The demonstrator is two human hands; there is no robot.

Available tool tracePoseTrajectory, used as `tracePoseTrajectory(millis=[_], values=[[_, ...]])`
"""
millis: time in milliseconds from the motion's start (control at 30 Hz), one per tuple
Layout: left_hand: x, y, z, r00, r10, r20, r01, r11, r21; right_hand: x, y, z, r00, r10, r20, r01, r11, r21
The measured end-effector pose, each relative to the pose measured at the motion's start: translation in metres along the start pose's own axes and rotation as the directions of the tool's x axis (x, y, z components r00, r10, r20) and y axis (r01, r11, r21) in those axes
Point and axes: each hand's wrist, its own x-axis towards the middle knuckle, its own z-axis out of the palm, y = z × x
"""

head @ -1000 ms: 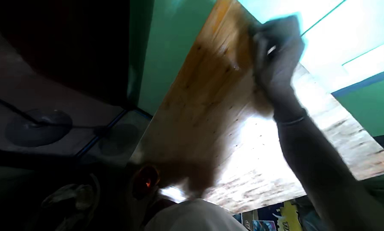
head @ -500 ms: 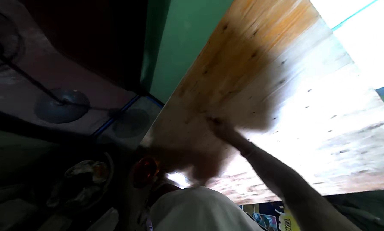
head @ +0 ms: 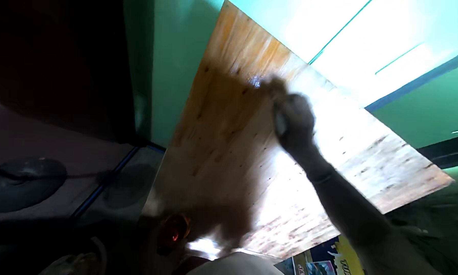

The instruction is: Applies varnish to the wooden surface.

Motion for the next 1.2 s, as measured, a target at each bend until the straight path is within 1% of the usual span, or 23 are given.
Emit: tracePoseTrajectory(millis=[67, 100, 133, 167, 233, 267, 300, 333, 367, 400, 467, 500, 533, 600, 667, 767, 833, 867, 933, 1033, 1067, 1133, 1200], values=[[0.008, 0.012, -0.018, 0.998, -0.006, 0.056, 0.004, 1.000, 0.021, -0.041, -0.030, 0.042, 0.997, 0.010, 0.079, -0.018, 0.995, 0.103], [0.008, 0.015, -0.014, 0.999, -0.003, 0.050, 0.004, 1.000, -0.019, -0.065, -0.046, 0.061, 0.987, -0.009, 0.160, -0.016, 0.988, 0.154], [0.005, 0.008, 0.005, 0.999, 0.023, -0.031, -0.025, 0.996, -0.084, -0.087, -0.061, 0.077, 0.964, -0.042, 0.262, -0.016, 0.977, 0.213], [0.004, 0.007, 0.015, 0.998, 0.023, -0.054, -0.028, 0.994, -0.109, -0.106, -0.074, 0.091, 0.937, -0.087, 0.338, -0.004, 0.966, 0.259], [0.003, 0.017, 0.012, 1.000, 0.010, -0.026, -0.013, 0.995, -0.104, -0.123, -0.087, 0.103, 0.887, -0.117, 0.446, -0.032, 0.949, 0.313], [0.002, 0.020, 0.008, 0.999, 0.019, -0.027, -0.021, 0.995, -0.099, -0.117, -0.087, 0.094, 0.838, -0.074, 0.541, -0.132, 0.934, 0.332], [0.002, 0.027, 0.002, 1.000, 0.008, -0.010, -0.008, 0.996, -0.087, -0.103, -0.080, 0.076, 0.765, 0.019, 0.643, -0.300, 0.895, 0.330], [0.002, 0.039, -0.008, 0.999, -0.023, 0.042, 0.025, 0.997, -0.067, -0.084, -0.066, 0.059, 0.749, 0.127, 0.651, -0.438, 0.832, 0.342], [0.002, 0.052, -0.018, 0.995, -0.041, 0.094, 0.047, 0.997, -0.064, -0.061, -0.047, 0.038, 0.730, 0.225, 0.645, -0.543, 0.764, 0.348], [0.001, 0.050, -0.013, 0.998, -0.005, 0.056, 0.008, 0.998, -0.060, -0.036, -0.024, 0.017, 0.755, 0.295, 0.585, -0.568, 0.739, 0.361], [0.002, 0.032, 0.008, 0.992, 0.111, -0.065, -0.116, 0.989, -0.092, 0.022, 0.027, -0.013, 0.911, 0.307, 0.276, -0.394, 0.844, 0.363], [0.003, 0.029, 0.013, 0.986, 0.145, -0.082, -0.153, 0.983, -0.105, 0.051, 0.051, -0.027, 0.948, 0.281, 0.150, -0.318, 0.868, 0.381], [0.004, 0.030, 0.015, 0.981, 0.171, -0.089, -0.181, 0.977, -0.110, 0.076, 0.072, -0.042, 0.961, 0.266, 0.071, -0.271, 0.875, 0.401], [0.002, 0.033, 0.021, 0.972, 0.205, -0.114, -0.219, 0.969, -0.118, 0.113, 0.104, -0.065, 0.966, 0.259, -0.012, -0.229, 0.876, 0.423], [-0.004, 0.038, 0.027, 0.963, 0.228, -0.141, -0.249, 0.955, -0.159, 0.122, 0.121, -0.072, 0.958, 0.278, -0.062, -0.227, 0.876, 0.426], [-0.008, 0.050, 0.037, 0.949, 0.265, -0.171, -0.293, 0.942, -0.166, 0.094, 0.112, -0.080, 0.936, 0.274, -0.221, -0.154, 0.883, 0.444], [-0.010, 0.064, 0.044, 0.953, 0.263, -0.152, -0.282, 0.951, -0.124, 0.054, 0.092, -0.086, 0.911, 0.271, -0.311, -0.072, 0.848, 0.526], [-0.011, 0.076, 0.045, 0.959, 0.256, -0.121, -0.269, 0.958, -0.103, 0.031, 0.080, -0.089, 0.907, 0.272, -0.321, -0.035, 0.809, 0.586], [-0.014, 0.107, 0.046, 0.963, 0.261, -0.061, -0.264, 0.963, -0.060, -0.015, 0.056, -0.091, 0.921, 0.271, -0.280, 0.021, 0.682, 0.731], [-0.019, 0.140, 0.061, 0.934, 0.347, -0.079, -0.352, 0.934, -0.055, -0.081, 0.031, -0.091, 0.955, 0.262, -0.138, 0.018, 0.412, 0.911], [-0.022, 0.146, 0.069, 0.926, 0.369, -0.079, -0.374, 0.925, -0.067, -0.102, 0.026, -0.090, 0.963, 0.253, -0.094, -0.001, 0.351, 0.936], [-0.029, 0.160, 0.083, 0.909, 0.408, -0.087, -0.416, 0.903, -0.107, -0.140, 0.017, -0.095, 0.972, 0.236, -0.020, -0.059, 0.323, 0.945], [-0.037, 0.179, 0.096, 0.891, 0.444, -0.091, -0.453, 0.869, -0.196, -0.171, 0.013, -0.108, 0.969, 0.232, 0.083, -0.164, 0.356, 0.920]])
